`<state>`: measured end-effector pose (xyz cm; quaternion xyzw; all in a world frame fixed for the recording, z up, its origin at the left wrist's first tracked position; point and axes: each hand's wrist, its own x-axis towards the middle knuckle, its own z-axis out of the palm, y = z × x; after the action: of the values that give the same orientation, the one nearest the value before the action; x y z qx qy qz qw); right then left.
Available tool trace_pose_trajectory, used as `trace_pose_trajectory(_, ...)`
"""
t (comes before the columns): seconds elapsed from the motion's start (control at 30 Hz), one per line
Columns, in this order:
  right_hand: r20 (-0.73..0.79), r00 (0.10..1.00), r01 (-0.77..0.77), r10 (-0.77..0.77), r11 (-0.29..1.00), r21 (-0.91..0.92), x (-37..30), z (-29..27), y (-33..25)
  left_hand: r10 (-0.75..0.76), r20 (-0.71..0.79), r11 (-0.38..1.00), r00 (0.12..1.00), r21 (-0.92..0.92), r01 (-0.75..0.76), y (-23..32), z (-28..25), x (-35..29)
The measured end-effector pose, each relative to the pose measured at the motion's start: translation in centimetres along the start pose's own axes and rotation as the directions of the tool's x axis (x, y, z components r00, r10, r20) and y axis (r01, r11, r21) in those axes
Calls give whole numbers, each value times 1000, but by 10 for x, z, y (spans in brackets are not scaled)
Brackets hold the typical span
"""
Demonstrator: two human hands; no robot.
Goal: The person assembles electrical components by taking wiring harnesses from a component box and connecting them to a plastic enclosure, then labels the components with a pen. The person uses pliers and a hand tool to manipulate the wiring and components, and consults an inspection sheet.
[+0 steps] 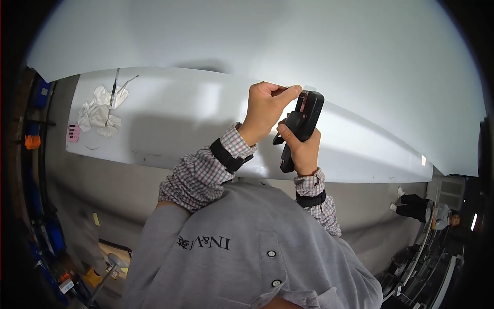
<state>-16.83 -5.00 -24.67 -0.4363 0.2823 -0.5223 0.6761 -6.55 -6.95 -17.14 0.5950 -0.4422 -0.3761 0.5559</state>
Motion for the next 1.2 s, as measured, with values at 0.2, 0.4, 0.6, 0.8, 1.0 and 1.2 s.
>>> trace_pose_trajectory(0.2, -1, 1000, -21, 21, 1000, -1, 1, 4, -5, 38, 25, 998, 999, 52, -39, 0, -1, -1)
trace_pose_trajectory(0.4, -23, 997, -74, 72, 994, -82, 1, 2, 6, 45, -15, 984, 999, 175, -42, 2, 4, -13)
trace_pose_trajectory(0.6, 31, 995, -92, 91, 995, 27, -2, -16, 4, 21, -31, 991, 999, 135, -16, 6, 3, -15)
trace_pose_trajectory(0.8, 64, 992, -98, 106, 989, -109, -14, -17, -26, 76, -150, 997, 986, 25, -73, 53, -50, -21)
trace_pose_trajectory(1.0, 115, 988, -66, 107, 948, -312, -15, -14, -107, -73, -40, 994, 997, -82, 69, 100, -23, -19)
trace_pose_trajectory(1.2, -60, 994, -104, 94, 976, -189, -18, 24, -126, -166, 88, 960, 982, -212, 181, 101, 10, -17)
